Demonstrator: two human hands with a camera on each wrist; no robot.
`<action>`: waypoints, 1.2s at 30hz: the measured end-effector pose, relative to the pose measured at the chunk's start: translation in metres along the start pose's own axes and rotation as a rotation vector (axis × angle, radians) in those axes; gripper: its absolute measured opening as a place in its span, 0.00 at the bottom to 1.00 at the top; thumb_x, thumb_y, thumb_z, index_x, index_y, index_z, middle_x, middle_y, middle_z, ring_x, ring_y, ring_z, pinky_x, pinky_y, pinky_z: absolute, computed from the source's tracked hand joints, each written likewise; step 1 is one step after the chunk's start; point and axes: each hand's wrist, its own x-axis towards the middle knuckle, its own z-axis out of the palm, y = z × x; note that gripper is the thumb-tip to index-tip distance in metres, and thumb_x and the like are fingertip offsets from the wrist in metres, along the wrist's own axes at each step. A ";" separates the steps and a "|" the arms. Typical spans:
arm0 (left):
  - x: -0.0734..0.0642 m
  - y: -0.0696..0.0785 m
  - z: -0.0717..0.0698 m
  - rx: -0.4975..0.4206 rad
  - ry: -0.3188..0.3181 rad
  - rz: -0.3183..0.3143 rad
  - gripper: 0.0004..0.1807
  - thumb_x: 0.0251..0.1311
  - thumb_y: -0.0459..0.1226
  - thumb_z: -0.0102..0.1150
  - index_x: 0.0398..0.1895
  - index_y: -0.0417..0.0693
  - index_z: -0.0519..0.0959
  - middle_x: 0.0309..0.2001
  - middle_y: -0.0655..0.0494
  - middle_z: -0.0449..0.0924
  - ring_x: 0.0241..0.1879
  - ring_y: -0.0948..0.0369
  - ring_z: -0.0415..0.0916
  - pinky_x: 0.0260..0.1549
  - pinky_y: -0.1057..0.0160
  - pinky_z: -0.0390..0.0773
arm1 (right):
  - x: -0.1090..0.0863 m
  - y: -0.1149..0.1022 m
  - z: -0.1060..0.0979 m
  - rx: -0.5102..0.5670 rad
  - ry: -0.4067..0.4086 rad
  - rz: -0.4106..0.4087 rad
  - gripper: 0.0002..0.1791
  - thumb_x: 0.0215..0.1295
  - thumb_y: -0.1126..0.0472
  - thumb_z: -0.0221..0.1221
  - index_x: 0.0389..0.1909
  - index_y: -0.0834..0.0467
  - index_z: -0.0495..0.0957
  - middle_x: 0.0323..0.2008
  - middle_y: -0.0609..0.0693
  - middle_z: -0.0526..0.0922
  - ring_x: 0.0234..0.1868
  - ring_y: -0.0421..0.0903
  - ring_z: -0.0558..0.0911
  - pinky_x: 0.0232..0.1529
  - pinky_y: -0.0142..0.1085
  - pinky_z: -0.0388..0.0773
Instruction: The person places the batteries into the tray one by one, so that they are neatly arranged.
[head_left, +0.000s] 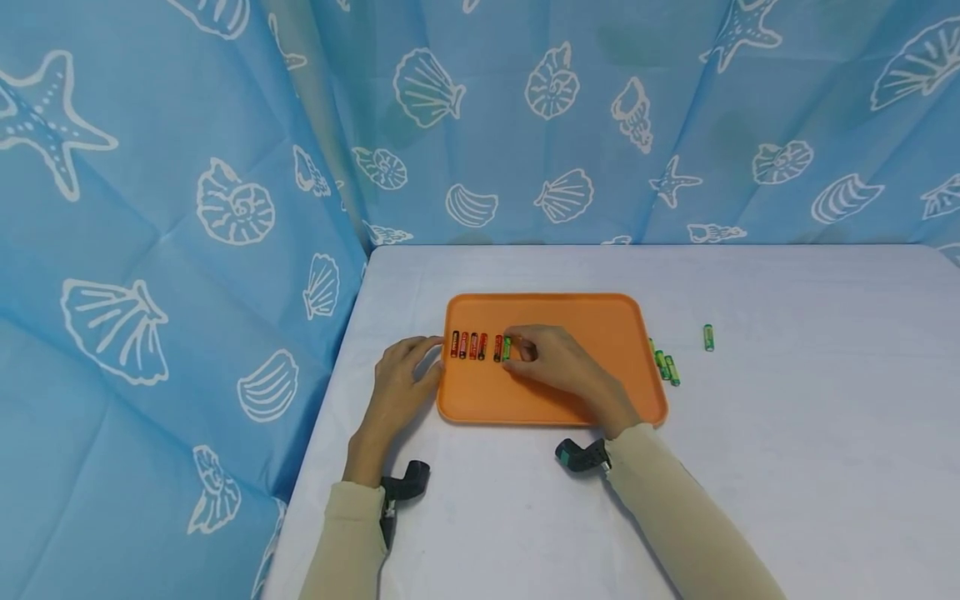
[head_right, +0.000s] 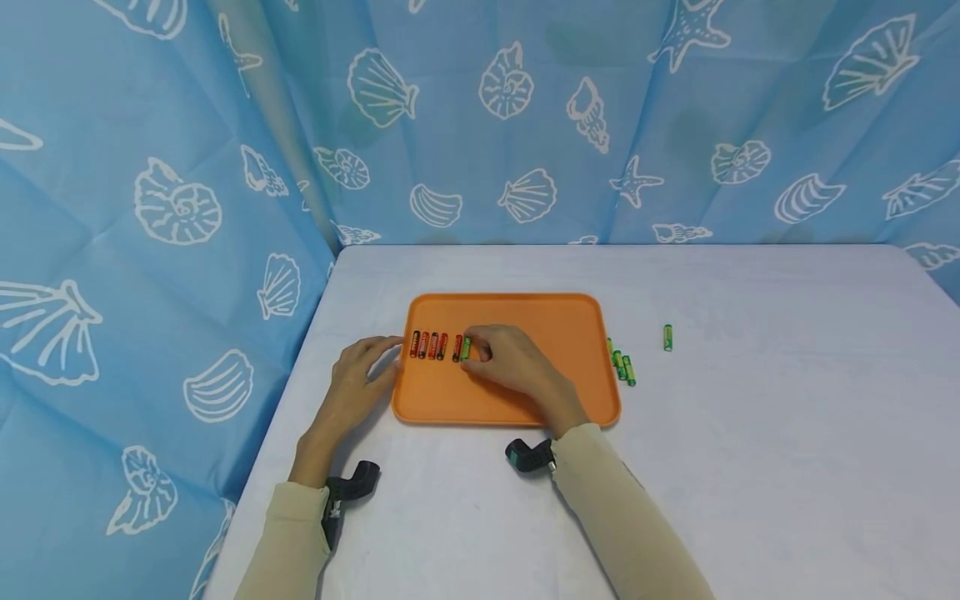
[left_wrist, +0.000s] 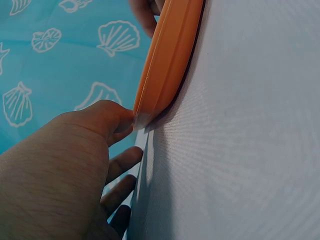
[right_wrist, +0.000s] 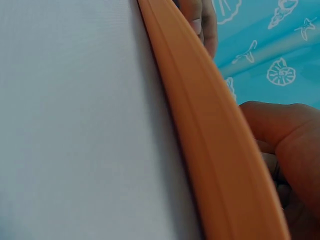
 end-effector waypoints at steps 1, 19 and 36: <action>0.000 0.000 0.000 -0.001 0.000 0.001 0.23 0.72 0.46 0.51 0.69 0.60 0.72 0.70 0.51 0.65 0.73 0.51 0.51 0.72 0.42 0.46 | 0.000 -0.001 0.000 0.004 -0.002 0.004 0.23 0.64 0.54 0.68 0.57 0.58 0.79 0.21 0.45 0.67 0.24 0.42 0.67 0.28 0.36 0.63; 0.003 0.006 0.000 -0.015 0.006 0.018 0.23 0.72 0.46 0.52 0.69 0.59 0.73 0.69 0.51 0.66 0.73 0.51 0.52 0.71 0.41 0.48 | 0.006 -0.007 0.000 -0.023 -0.001 0.018 0.26 0.64 0.52 0.68 0.60 0.58 0.78 0.22 0.46 0.69 0.26 0.44 0.69 0.28 0.36 0.63; -0.001 0.003 -0.001 -0.011 0.002 0.023 0.23 0.72 0.45 0.52 0.69 0.58 0.73 0.69 0.50 0.66 0.73 0.51 0.52 0.72 0.42 0.47 | -0.001 -0.006 -0.001 0.007 -0.003 -0.011 0.31 0.64 0.53 0.68 0.64 0.62 0.74 0.22 0.46 0.69 0.26 0.43 0.70 0.32 0.38 0.67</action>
